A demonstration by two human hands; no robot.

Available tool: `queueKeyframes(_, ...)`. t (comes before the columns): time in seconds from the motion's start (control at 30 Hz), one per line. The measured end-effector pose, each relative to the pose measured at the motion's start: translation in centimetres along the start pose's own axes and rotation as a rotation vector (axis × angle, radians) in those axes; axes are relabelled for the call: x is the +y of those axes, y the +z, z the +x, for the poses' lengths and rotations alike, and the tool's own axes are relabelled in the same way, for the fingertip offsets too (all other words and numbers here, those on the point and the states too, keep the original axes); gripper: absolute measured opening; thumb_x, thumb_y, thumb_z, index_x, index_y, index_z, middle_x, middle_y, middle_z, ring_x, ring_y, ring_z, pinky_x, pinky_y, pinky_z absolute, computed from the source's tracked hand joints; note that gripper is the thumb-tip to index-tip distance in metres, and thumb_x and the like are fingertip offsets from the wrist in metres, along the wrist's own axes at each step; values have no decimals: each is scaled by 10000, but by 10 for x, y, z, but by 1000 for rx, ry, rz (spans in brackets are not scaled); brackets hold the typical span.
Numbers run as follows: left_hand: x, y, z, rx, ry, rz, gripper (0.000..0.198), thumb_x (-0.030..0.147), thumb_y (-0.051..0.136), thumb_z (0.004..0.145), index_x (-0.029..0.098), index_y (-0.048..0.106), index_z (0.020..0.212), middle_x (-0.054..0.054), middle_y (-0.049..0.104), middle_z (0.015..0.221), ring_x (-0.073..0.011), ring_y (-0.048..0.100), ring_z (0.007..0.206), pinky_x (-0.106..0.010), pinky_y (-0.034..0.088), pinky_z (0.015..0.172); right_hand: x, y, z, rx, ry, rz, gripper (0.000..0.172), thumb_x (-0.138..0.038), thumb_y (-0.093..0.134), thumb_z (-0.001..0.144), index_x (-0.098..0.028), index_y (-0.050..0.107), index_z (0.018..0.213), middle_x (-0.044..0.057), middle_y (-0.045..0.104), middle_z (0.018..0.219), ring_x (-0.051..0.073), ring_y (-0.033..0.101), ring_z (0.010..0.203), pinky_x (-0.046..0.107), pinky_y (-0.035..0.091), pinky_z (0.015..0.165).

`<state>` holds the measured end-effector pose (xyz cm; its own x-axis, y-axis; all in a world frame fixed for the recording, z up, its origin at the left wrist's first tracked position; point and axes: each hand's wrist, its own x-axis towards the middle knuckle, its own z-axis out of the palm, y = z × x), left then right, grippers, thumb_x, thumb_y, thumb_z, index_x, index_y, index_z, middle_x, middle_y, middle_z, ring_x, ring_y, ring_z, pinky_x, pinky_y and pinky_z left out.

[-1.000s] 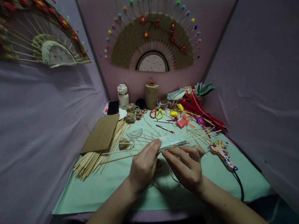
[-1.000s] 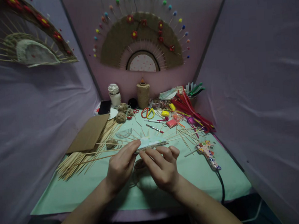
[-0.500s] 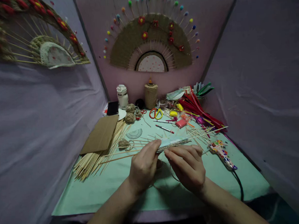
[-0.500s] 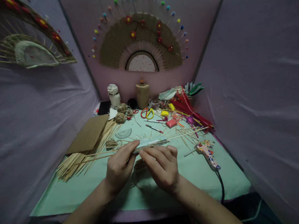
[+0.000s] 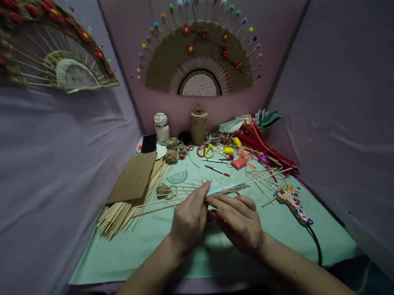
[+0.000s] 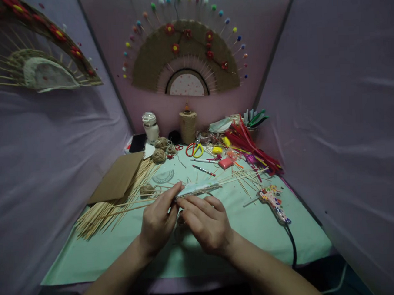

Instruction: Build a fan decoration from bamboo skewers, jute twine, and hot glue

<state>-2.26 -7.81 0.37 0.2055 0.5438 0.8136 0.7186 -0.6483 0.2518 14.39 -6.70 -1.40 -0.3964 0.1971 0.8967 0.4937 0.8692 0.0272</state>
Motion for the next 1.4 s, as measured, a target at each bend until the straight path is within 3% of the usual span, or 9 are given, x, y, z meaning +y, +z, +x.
queueKeyframes(0.3, 5, -3, 3, -19, -9, -40, 371, 47, 474, 900, 89, 545, 1262, -126, 713, 1145, -141, 669, 1079, -215, 517, 971, -6, -12, 23, -64, -133, -163, 212, -116, 436, 938, -151, 626, 1025, 76, 769, 1024, 204, 684, 1067, 365, 401, 978)
queueKeyframes(0.4, 5, -3, 5, 8, 5, -47, 327, 53, 488, 903, 97, 580, 1214, -115, 726, 1104, -142, 673, 1066, -221, 518, 972, -3, -14, 21, -58, -99, -96, 197, -106, 476, 926, -150, 594, 1077, 81, 765, 1042, 195, 668, 1102, 366, 403, 982)
queueKeyframes(0.6, 1, -4, 9, 50, 1, -7, 283, 58, 544, 894, 138, 615, 1157, -74, 742, 1048, -145, 689, 1028, -233, 529, 959, 7, -15, 2, 84, -15, 1, 275, -52, 568, 852, -184, 521, 1089, 89, 757, 1073, 184, 656, 1138, 377, 441, 935)
queueKeyframes(1.1, 4, -1, 5, 28, 34, -10, 296, 62, 512, 901, 159, 595, 1167, -73, 743, 1060, -156, 697, 1028, -250, 552, 937, 9, -11, 1, 74, -13, -111, 314, -77, 629, 822, -171, 538, 1107, 91, 756, 1080, 179, 651, 1149, 339, 456, 934)
queueKeyframes(1.2, 3, 0, 6, 40, 28, -18, 297, 60, 517, 896, 163, 598, 1163, -70, 745, 1060, -155, 696, 1032, -248, 549, 943, 11, -15, 4, 52, -31, -57, 362, -69, 627, 818, -164, 518, 1150, 104, 753, 1084, 190, 652, 1149, 355, 472, 928)
queueKeyframes(1.33, -2, -2, 9, 62, 19, -29, 331, 44, 526, 888, 176, 597, 1183, -62, 740, 1092, -154, 688, 1057, -259, 540, 968, 20, -27, 14, 198, 43, -88, 543, -90, 674, 801, -228, 442, 1273, 82, 731, 1151, 200, 660, 1128, 402, 462, 963)
queueKeyframes(1.4, -4, -4, 10, 75, 1, -35, 326, 49, 543, 884, 182, 607, 1174, -60, 742, 1083, -156, 693, 1042, -265, 548, 959, 26, -34, 19, 207, 105, -177, 639, -139, 722, 794, -234, 400, 1338, 112, 700, 1211, 236, 638, 1168, 441, 422, 1001)
